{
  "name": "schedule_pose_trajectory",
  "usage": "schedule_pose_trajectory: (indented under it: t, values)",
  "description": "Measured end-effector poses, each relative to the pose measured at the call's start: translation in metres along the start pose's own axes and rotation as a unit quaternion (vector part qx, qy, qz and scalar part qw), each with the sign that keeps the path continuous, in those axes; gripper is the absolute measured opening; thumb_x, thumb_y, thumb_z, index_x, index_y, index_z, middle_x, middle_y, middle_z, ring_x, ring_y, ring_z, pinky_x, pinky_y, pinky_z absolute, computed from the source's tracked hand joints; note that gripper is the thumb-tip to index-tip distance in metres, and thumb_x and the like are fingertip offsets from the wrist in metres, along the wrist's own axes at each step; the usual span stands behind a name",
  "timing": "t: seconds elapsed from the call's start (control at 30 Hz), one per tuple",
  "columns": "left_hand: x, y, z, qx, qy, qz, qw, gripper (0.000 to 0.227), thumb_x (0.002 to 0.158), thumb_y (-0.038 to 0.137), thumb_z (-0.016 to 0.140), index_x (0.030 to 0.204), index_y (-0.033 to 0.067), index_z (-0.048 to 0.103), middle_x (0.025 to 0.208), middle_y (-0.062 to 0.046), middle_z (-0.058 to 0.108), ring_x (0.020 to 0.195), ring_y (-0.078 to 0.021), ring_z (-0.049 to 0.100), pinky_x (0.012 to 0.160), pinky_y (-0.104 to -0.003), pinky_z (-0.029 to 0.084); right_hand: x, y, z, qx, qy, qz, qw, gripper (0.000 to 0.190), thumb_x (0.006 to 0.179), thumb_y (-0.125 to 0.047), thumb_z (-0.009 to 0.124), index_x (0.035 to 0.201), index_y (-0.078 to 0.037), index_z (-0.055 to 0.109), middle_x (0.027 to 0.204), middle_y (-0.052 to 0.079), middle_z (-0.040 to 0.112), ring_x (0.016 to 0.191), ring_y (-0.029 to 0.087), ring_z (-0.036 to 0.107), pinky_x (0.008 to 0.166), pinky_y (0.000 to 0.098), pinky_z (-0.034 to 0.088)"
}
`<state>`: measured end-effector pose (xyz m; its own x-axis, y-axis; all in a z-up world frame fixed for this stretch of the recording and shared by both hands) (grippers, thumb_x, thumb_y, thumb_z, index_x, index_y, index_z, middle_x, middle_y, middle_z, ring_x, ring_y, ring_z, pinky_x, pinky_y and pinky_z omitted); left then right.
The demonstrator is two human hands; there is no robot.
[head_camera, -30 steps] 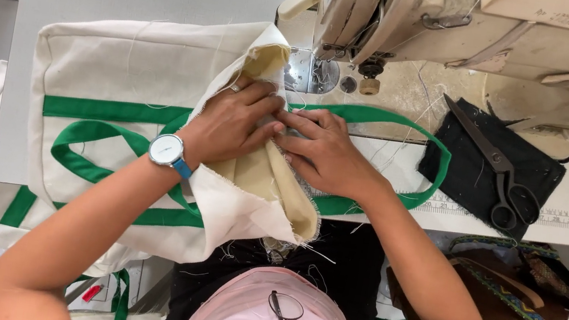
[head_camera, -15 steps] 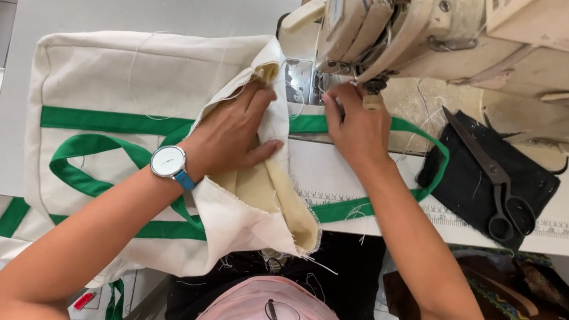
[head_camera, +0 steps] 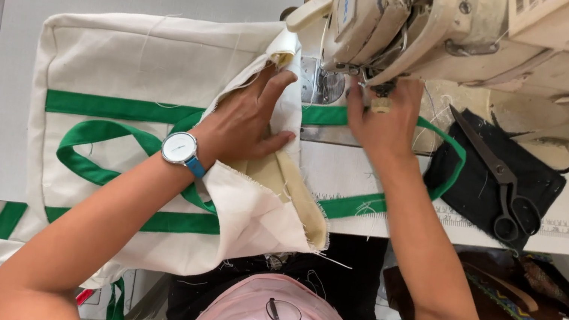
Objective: Trimming excess threads with scissors and positioning a canvas bag under a sewing machine to sew the edges.
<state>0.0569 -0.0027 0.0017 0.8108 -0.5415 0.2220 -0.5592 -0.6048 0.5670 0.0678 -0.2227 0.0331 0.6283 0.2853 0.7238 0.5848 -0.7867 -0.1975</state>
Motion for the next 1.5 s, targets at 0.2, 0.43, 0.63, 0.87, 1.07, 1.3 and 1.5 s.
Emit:
schedule_pose_trajectory:
  t: [0.2, 0.43, 0.63, 0.87, 1.07, 1.3, 1.5]
  values:
    - [-0.001, 0.001, 0.001, -0.016, -0.009, -0.004, 1.0, 0.084, 0.086, 0.034, 0.078, 0.148, 0.0112, 0.025, 0.135, -0.033, 0.05, 0.112, -0.0539, 0.065, 0.085, -0.055, 0.058, -0.02, -0.023, 0.033, 0.146, -0.155, 0.088, 0.973, 0.016, 0.092, -0.021, 0.077, 0.108, -0.02, 0.078, 0.084, 0.004, 0.066, 0.08, 0.032, 0.067, 0.06, 0.0463, 0.057]
    - [-0.001, 0.006, -0.007, 0.057, 0.009, 0.033, 0.998, 0.065, 0.087, 0.041, 0.076, 0.138, 0.01, 0.049, 0.135, -0.032, 0.052, 0.107, -0.0517, 0.068, 0.082, -0.049, 0.061, -0.033, 0.057, 0.017, -0.081, -0.098, 0.131, 0.983, 0.024, 0.097, -0.013, 0.077, 0.08, 0.001, 0.069, 0.069, 0.016, 0.06, 0.07, 0.039, 0.064, 0.064, 0.0467, 0.051]
    - [-0.001, 0.0, 0.001, 0.068, 0.033, 0.045, 0.996, 0.065, 0.084, 0.044, 0.075, 0.135, 0.0075, 0.06, 0.136, -0.033, 0.051, 0.102, -0.0513, 0.069, 0.078, -0.051, 0.061, -0.013, -0.001, 0.004, 0.069, -0.016, 0.042, 0.997, 0.014, 0.094, -0.004, 0.076, 0.081, 0.0, 0.071, 0.08, 0.019, 0.066, 0.073, 0.04, 0.065, 0.07, 0.0437, 0.053]
    - [0.001, -0.006, 0.001, 0.061, 0.01, 0.034, 0.997, 0.067, 0.085, 0.045, 0.071, 0.139, 0.0072, 0.057, 0.134, -0.032, 0.052, 0.103, -0.0501, 0.07, 0.08, -0.05, 0.061, -0.01, -0.048, 0.015, 0.307, -0.173, -0.057, 0.934, 0.011, 0.086, -0.004, 0.072, 0.094, -0.009, 0.077, 0.106, 0.01, 0.075, 0.092, 0.034, 0.067, 0.078, 0.0439, 0.052]
    - [-0.001, -0.014, 0.011, 0.046, -0.04, 0.023, 0.998, 0.075, 0.076, 0.035, 0.069, 0.143, 0.0131, 0.046, 0.136, -0.03, 0.049, 0.101, -0.0498, 0.069, 0.08, -0.05, 0.061, -0.015, -0.035, 0.019, 0.301, -0.212, 0.019, 0.93, 0.021, 0.073, 0.002, 0.068, 0.089, -0.012, 0.071, 0.095, 0.007, 0.071, 0.09, 0.034, 0.066, 0.079, 0.0454, 0.053]
    - [-0.003, -0.014, 0.011, 0.078, -0.003, 0.038, 0.996, 0.072, 0.07, 0.035, 0.065, 0.137, 0.0153, 0.052, 0.138, -0.033, 0.048, 0.092, -0.0525, 0.071, 0.075, -0.053, 0.06, -0.014, -0.043, 0.022, 0.236, -0.219, -0.027, 0.946, 0.014, 0.086, -0.027, 0.079, 0.095, -0.016, 0.075, 0.099, 0.005, 0.068, 0.093, 0.032, 0.063, 0.08, 0.0446, 0.05]
    - [-0.005, -0.011, 0.008, 0.062, 0.012, 0.04, 0.997, 0.072, 0.068, 0.033, 0.063, 0.137, 0.0147, 0.053, 0.136, -0.03, 0.051, 0.088, -0.0505, 0.072, 0.074, -0.05, 0.061, -0.021, -0.048, 0.031, 0.163, -0.239, -0.02, 0.957, 0.008, 0.091, -0.022, 0.073, 0.096, -0.017, 0.072, 0.093, 0.002, 0.062, 0.093, 0.029, 0.062, 0.079, 0.0431, 0.048]
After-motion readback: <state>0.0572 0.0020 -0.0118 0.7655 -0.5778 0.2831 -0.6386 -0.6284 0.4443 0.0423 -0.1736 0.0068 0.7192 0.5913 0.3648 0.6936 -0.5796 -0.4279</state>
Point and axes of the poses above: each hand's wrist, its own x-axis towards the middle knuckle, its own z-axis out of the palm, y = z × x, the point moved 5 cm from there along x, towards the middle knuckle
